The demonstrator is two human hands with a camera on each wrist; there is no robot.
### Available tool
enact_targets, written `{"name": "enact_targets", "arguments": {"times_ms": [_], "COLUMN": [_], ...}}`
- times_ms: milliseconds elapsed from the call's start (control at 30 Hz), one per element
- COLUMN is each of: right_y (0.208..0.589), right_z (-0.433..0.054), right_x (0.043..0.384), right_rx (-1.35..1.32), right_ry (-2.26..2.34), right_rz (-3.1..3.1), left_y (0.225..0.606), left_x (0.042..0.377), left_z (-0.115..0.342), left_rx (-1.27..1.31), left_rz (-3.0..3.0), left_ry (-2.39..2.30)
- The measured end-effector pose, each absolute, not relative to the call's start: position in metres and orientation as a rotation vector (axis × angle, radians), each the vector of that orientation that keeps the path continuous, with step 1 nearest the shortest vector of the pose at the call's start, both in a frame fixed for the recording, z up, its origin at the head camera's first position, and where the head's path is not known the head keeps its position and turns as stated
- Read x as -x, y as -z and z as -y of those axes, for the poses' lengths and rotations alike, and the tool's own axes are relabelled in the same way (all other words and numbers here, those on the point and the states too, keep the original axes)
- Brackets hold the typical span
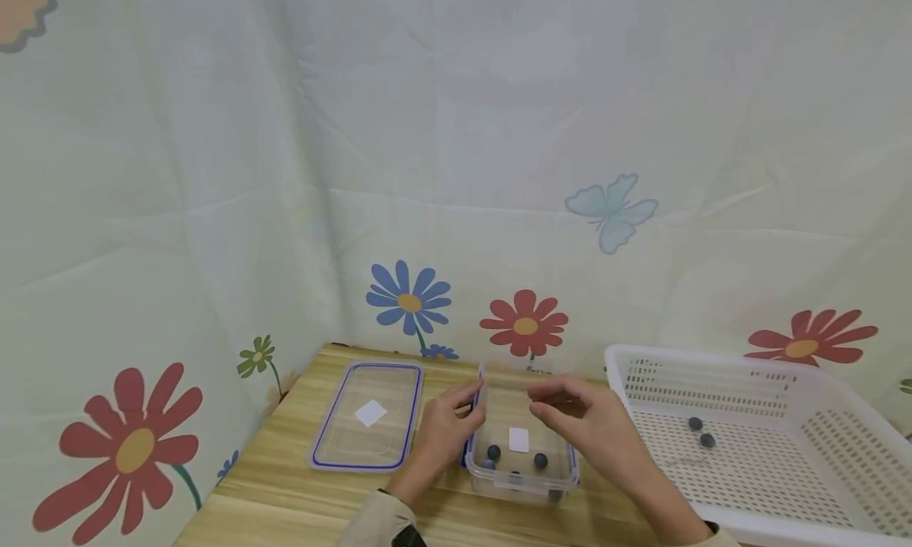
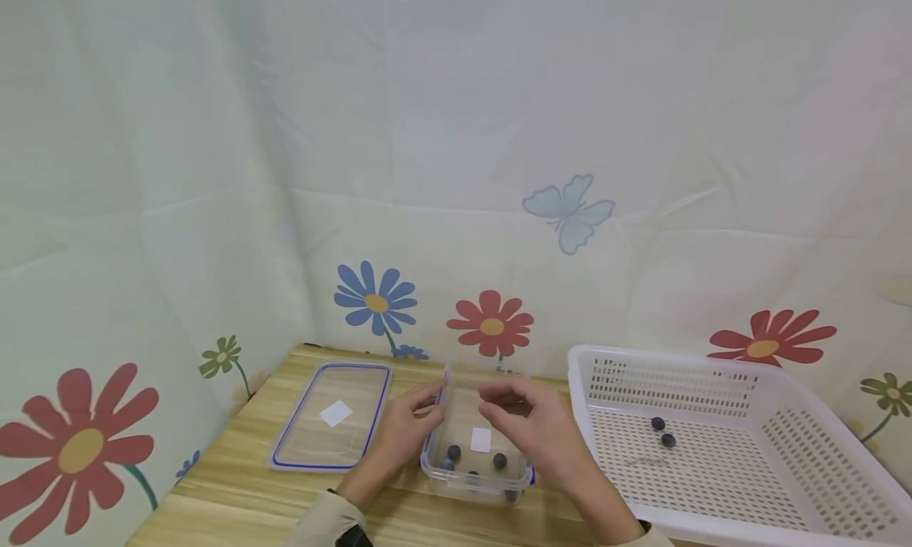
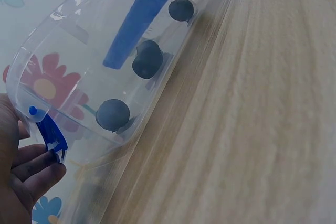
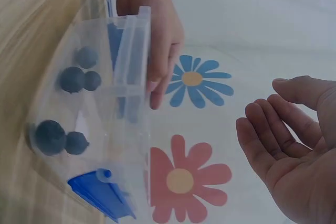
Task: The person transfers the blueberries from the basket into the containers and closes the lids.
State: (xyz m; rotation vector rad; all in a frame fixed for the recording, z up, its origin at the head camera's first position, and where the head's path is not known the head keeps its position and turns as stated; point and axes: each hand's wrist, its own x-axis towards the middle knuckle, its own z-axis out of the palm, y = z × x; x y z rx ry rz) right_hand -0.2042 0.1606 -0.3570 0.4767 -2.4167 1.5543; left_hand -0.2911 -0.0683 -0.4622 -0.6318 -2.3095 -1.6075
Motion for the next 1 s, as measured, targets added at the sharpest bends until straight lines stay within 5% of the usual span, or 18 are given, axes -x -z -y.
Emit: {"name": "enact_targets", "arguments": {"times_ms": [1000], "right_y": [0.282], "right_z": [-0.284], "right_x": [0.228], "right_rx": [-0.438], "right_ry": [-1.011], "right_rz": [2.638], "left_y": [0.465], "left_x": [0.292], "left_z": [0.069], "left_rx": [0.637], "left_rz": [2.292], "left_ry": [1.634]}}
